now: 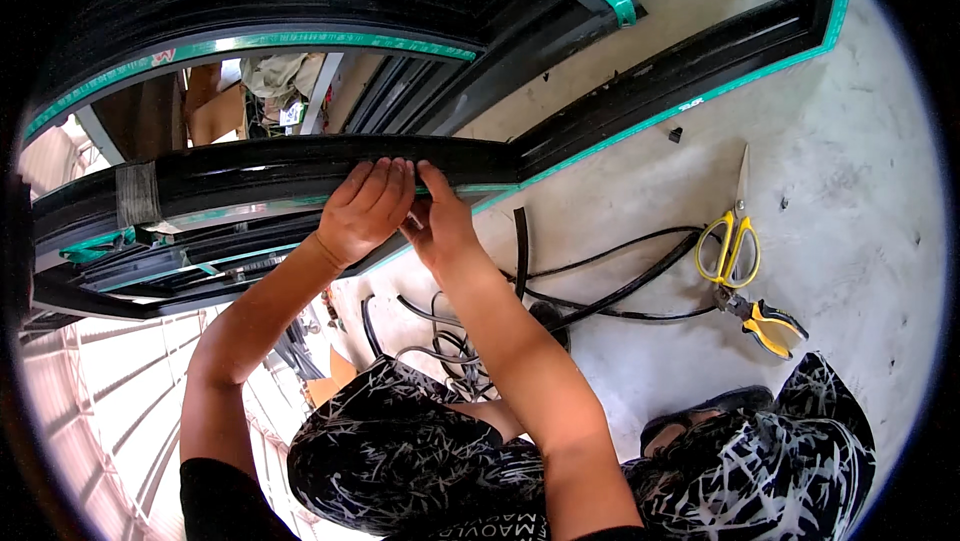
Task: The person installs rubber seals into a window frame, cutting the seals to length using scissors and pressing them into the frame channels by hand.
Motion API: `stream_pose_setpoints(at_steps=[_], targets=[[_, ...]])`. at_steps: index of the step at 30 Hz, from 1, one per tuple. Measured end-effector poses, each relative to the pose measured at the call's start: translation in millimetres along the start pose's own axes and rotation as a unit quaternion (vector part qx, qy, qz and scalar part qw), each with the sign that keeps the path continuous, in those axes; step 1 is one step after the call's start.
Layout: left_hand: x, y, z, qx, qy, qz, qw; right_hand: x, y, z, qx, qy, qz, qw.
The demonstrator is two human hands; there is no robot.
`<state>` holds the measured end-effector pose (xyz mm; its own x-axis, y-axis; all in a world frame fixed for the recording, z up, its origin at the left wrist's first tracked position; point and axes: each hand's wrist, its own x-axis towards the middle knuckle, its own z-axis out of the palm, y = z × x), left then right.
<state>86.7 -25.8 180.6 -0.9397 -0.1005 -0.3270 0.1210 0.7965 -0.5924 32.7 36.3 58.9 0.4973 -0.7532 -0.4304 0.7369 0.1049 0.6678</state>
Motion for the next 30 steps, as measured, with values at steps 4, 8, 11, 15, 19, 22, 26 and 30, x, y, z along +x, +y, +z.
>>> stream_pose_setpoints(at_steps=[4,8,11,15,19,22,26,30], targets=[[5,-2,-4,-0.016,0.000,-0.008,1.000,1,-1,2,-0.042,-0.021,-0.031,0.998],[5,-3,-12,-0.040,-0.003,-0.035,0.999,-10,0,14,-0.044,-0.002,-0.014,0.999],[8,-4,-26,-0.038,0.000,-0.065,0.997,-15,4,13,-0.134,0.001,-0.070,0.988],[-3,-15,-27,-0.010,0.010,-0.057,0.998,-3,4,8,-0.058,0.011,0.000,0.998],[-4,-16,-23,-0.016,0.001,-0.035,0.999,10,6,-2,-0.036,-0.006,-0.004,0.999],[-3,-17,-23,-0.010,0.003,-0.029,1.000,6,11,0,-0.051,-0.029,-0.024,0.998],[-4,-16,-22,-0.003,-0.002,-0.034,0.999,-13,21,3,-0.047,-0.014,-0.006,0.999],[-7,-8,-13,0.010,0.017,-0.052,0.998,-29,24,-9,-0.072,0.010,-0.028,0.997]])
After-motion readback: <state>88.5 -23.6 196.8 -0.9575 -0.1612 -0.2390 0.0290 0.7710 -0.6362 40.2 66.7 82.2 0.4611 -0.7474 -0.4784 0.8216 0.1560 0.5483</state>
